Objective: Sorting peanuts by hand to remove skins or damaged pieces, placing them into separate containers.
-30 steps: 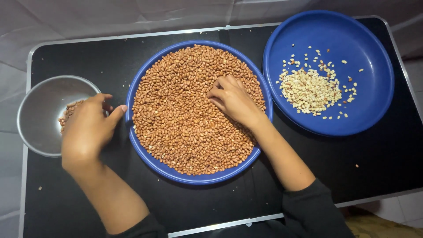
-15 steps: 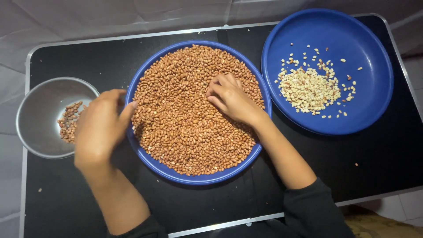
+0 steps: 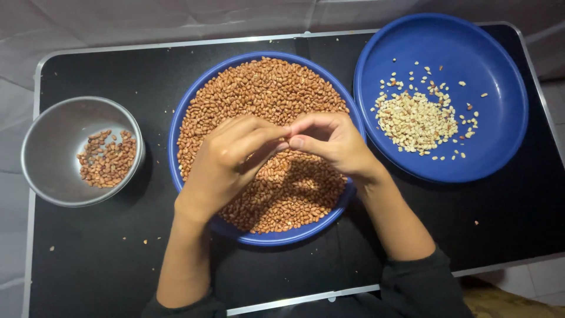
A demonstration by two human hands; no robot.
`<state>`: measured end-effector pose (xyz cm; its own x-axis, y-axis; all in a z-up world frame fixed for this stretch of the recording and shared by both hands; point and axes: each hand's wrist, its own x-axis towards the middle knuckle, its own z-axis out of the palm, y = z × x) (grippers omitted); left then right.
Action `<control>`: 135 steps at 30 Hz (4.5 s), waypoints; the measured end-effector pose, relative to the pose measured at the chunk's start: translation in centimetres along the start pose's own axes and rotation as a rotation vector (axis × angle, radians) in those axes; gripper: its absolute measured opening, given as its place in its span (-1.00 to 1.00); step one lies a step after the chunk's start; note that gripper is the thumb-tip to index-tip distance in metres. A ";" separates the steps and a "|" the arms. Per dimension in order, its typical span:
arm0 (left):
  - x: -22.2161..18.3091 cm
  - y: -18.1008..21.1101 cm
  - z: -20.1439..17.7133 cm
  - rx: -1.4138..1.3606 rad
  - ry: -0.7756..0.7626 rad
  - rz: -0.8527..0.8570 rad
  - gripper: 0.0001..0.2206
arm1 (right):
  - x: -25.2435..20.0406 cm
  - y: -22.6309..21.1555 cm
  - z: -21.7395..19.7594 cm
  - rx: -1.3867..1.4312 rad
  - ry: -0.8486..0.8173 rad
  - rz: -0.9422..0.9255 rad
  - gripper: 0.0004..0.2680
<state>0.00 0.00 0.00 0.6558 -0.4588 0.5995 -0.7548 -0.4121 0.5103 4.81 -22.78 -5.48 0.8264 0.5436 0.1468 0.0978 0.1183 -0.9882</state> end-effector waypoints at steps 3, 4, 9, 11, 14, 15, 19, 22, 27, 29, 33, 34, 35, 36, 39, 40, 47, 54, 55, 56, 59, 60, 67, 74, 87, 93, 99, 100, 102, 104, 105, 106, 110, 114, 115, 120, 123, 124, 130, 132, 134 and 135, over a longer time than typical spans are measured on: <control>-1.0 -1.1 0.5 0.048 0.005 0.073 -0.78 | -0.1 0.6 0.4 0.155 0.032 0.043 -0.90; -0.9 -0.8 0.3 0.048 0.005 0.073 -0.78 | -0.2 0.7 0.6 0.155 0.032 0.043 -0.90; -1.0 -0.4 -1.9 0.362 0.034 0.086 -0.88 | 0.3 -1.6 1.0 -0.189 -0.004 0.011 -0.90; -2.8 -1.4 -4.3 0.455 0.070 -0.004 -0.92 | 0.9 -1.5 0.7 -0.461 -0.012 -0.047 -0.92; -6.9 -3.9 -7.8 0.660 0.096 -0.274 -0.98 | 1.7 1.6 0.1 -0.841 -0.071 -0.096 -0.92; -8.5 -4.9 -8.9 0.767 0.088 -0.456 -0.98 | 1.9 3.1 -0.1 -0.951 -0.123 -0.081 -0.90; -13.2 -7.2 -10.8 0.805 0.018 -0.863 -0.75 | 2.3 6.5 0.2 -1.022 -0.148 -0.085 -0.87; -12.3 -6.3 -10.6 0.714 0.076 -0.827 -0.61 | 2.5 6.7 0.2 -1.042 -0.140 -0.185 -0.97; -6.1 -4.1 -7.0 0.367 -0.038 -0.690 -0.69 | 2.3 3.2 0.8 -0.845 0.031 -0.161 -0.94; -3.8 -3.6 -4.6 0.221 -0.110 -0.621 -0.68 | 1.8 1.8 1.2 -0.846 0.068 -0.311 -0.91; -0.9 -1.5 -0.9 -0.110 -0.201 -0.341 -0.71 | 0.9 1.7 2.3 -0.849 0.269 -0.662 -0.87; -1.0 -1.9 -0.1 -0.111 -0.201 -0.342 -0.71 | 0.8 1.1 2.9 -0.849 0.268 -0.660 -0.87; -1.0 -2.3 0.7 -0.140 -0.171 -0.305 -0.74 | 0.7 0.5 3.6 -0.868 0.306 -0.737 -0.88; -1.1 -2.7 1.4 -0.168 -0.141 -0.268 -0.76 | 0.6 -0.1 4.3 -0.886 0.344 -0.813 -0.88; -0.8 -2.2 1.1 -0.159 -0.071 -0.289 -0.77 | 0.7 -0.1 5.2 -0.847 0.384 -0.814 -0.87; -1.0 -2.3 0.8 -0.159 -0.073 -0.289 -0.77 | 0.7 0.1 5.2 -0.847 0.386 -0.813 -0.87; -6.2 -4.4 -5.8 0.418 0.148 -0.501 -0.85 | 0.0 -1.4 2.1 -1.018 0.117 -0.578 -0.79; -18.0 -11.1 -12.4 0.845 0.099 -1.189 -0.75 | -1.3 -3.0 -3.1 -1.183 0.051 -0.134 -0.78; -17.6 -10.5 -12.5 0.844 0.105 -1.185 -0.75 | -1.3 -2.7 -3.5 -1.187 0.053 -0.138 -0.78; -17.3 -9.9 -12.7 0.749 0.112 -1.241 -0.66 | -1.2 -2.3 -4.0 -1.184 0.050 -0.037 -0.71; -15.5 -8.3 -12.7 0.577 0.162 -1.223 -0.52 | 0.4 0.7 -5.8 -1.166 0.055 -0.008 -0.63; -14.8 -7.7 -12.6 0.503 0.196 -1.162 -0.52 | 1.3 2.0 -6.5 -1.146 0.054 -0.071 -0.61; -10.5 -4.9 -11.0 0.404 0.089 -1.164 -0.52 | 8.9 5.3 -6.8 -1.116 -0.039 -0.230 -0.67; -8.8 -6.8 -8.3 0.369 0.106 -0.760 -0.66 | 14.7 8.9 -6.1 -1.038 -0.065 -0.215 -0.73; -4.0 -15.7 2.7 0.264 -0.004 -0.487 -0.43 | 15.5 9.4 -5.2 -1.194 -0.142 -0.213 -0.68; -1.6 -20.3 5.8 0.200 -0.140 -0.453 -0.45 | 15.9 10.8 -4.8 -1.189 -0.163 -0.246 -0.70; -1.1 -20.0 6.1 0.190 -0.147 -0.438 -0.55 | 14.5 8.9 -3.5 -1.113 -0.214 -0.228 -0.70; -1.2 -20.3 6.3 0.191 -0.146 -0.438 -0.55 | 14.5 9.5 -3.7 -1.113 -0.215 -0.229 -0.70; -1.6 -20.9 6.6 0.135 -0.128 -0.446 -0.57 | 14.7 10.8 -4.1 -1.074 -0.229 -0.223 -0.70; -1.5 -19.9 6.3 0.096 -0.122 -0.456 -0.57 | 14.0 9.5 -3.6 -1.037 -0.256 -0.214 -0.69; -1.5 -19.4 6.2 0.056 -0.121 -0.462 -0.57 | 13.6 8.9 -3.3 -0.999 -0.277 -0.202 -0.68; -1.5 -18.7 5.9 0.058 -0.123 -0.465 -0.57 | 13.5 8.4 -3.0 -0.996 -0.278 -0.202 -0.68; -1.9 -17.0 6.0 -0.159 -0.037 -0.555 -0.58 | 12.2 8.2 -2.6 -0.835 -0.233 -0.105 -0.66; -3.0 -15.9 6.4 -0.349 0.112 -0.705 -0.57 | 10.1 6.4 -0.7 -0.604 -0.104 0.089 -0.61; -3.1 -15.3 6.7 -0.349 0.110 -0.707 -0.57 | 9.6 6.0 -0.1 -0.602 -0.104 0.090 -0.61; -4.2 -11.9 6.5 -0.606 0.257 -0.764 -0.56 | 7.6 9.6 -0.8 -0.625 -0.128 -0.013 -0.65; -5.3 -11.0 6.4 -0.613 0.206 -0.725 -0.55 | 5.4 7.0 0.5 -0.749 -0.190 -0.099 -0.65; -5.8 -10.7 6.5 -0.614 0.206 -0.729 -0.55 | 4.7 7.4 0.8 -0.746 -0.191 -0.096 -0.65; -7.8 -7.7 4.9 -0.463 -0.010 -0.572 -0.55 | 0.3 5.0 2.6 -1.128 -0.311 -0.176 -0.55; -9.0 -7.7 5.0 -0.214 -0.156 -0.462 -0.56 | -1.0 5.2 2.3 -1.261 -0.391 -0.163 -0.53; -9.7 -6.9 4.3 -0.121 -0.230 -0.455 -0.57 | -2.1 5.0 1.9 -1.288 -0.414 -0.177 -0.56; -10.0 -6.5 4.0 -0.027 -0.302 -0.445 -0.57 | -2.7 4.8 1.7 -1.317 -0.436 -0.193 -0.58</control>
<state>-1.58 4.10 -11.80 0.8837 -0.4525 0.1197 -0.4010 -0.6000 0.6923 2.15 -22.27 -10.58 0.5274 0.8484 0.0450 0.8318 -0.5048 -0.2310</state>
